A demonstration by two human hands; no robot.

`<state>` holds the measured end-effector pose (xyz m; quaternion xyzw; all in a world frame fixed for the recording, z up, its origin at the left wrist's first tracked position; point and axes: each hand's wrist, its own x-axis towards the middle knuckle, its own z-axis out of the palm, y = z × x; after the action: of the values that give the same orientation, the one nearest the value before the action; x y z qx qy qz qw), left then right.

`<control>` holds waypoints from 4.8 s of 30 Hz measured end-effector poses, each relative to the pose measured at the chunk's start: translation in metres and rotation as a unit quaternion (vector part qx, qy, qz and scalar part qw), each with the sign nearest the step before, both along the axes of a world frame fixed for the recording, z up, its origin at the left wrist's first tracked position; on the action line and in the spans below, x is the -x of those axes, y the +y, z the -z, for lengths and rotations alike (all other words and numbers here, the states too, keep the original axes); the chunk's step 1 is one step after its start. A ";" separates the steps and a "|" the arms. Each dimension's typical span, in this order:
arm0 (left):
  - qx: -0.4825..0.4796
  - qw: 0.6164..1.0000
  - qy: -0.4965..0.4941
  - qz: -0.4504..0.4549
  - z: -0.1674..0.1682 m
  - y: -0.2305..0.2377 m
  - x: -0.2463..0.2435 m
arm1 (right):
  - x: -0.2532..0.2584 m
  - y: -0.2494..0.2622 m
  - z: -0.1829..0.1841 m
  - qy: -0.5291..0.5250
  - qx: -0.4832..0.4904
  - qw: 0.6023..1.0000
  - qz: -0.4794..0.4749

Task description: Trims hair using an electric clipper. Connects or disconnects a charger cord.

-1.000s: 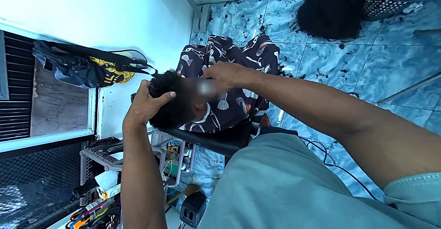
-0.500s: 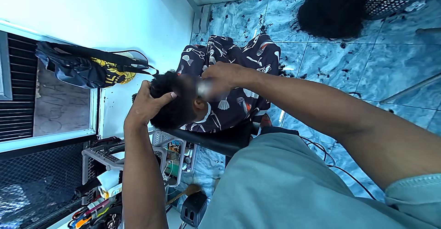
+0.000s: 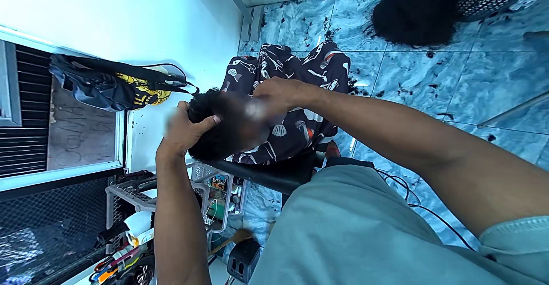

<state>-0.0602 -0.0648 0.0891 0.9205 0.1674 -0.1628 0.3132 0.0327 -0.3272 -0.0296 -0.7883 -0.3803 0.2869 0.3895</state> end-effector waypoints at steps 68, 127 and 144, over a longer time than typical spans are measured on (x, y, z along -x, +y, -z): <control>0.529 0.679 -0.183 -0.474 0.096 0.003 0.558 | 0.435 0.189 -0.058 0.245 0.105 0.863 -0.429; -0.287 0.748 -0.495 -0.336 0.386 0.471 0.691 | 0.565 0.782 0.192 -0.297 -0.128 0.715 -0.620; -0.294 0.568 -0.682 -0.354 0.442 0.408 0.741 | 0.598 0.786 0.230 -0.266 0.242 0.730 -0.582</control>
<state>-0.8009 0.3433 -0.3532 0.6667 0.2557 0.6956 0.0789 -0.5654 0.4583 -0.2594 -0.5246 -0.7700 0.3182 -0.1749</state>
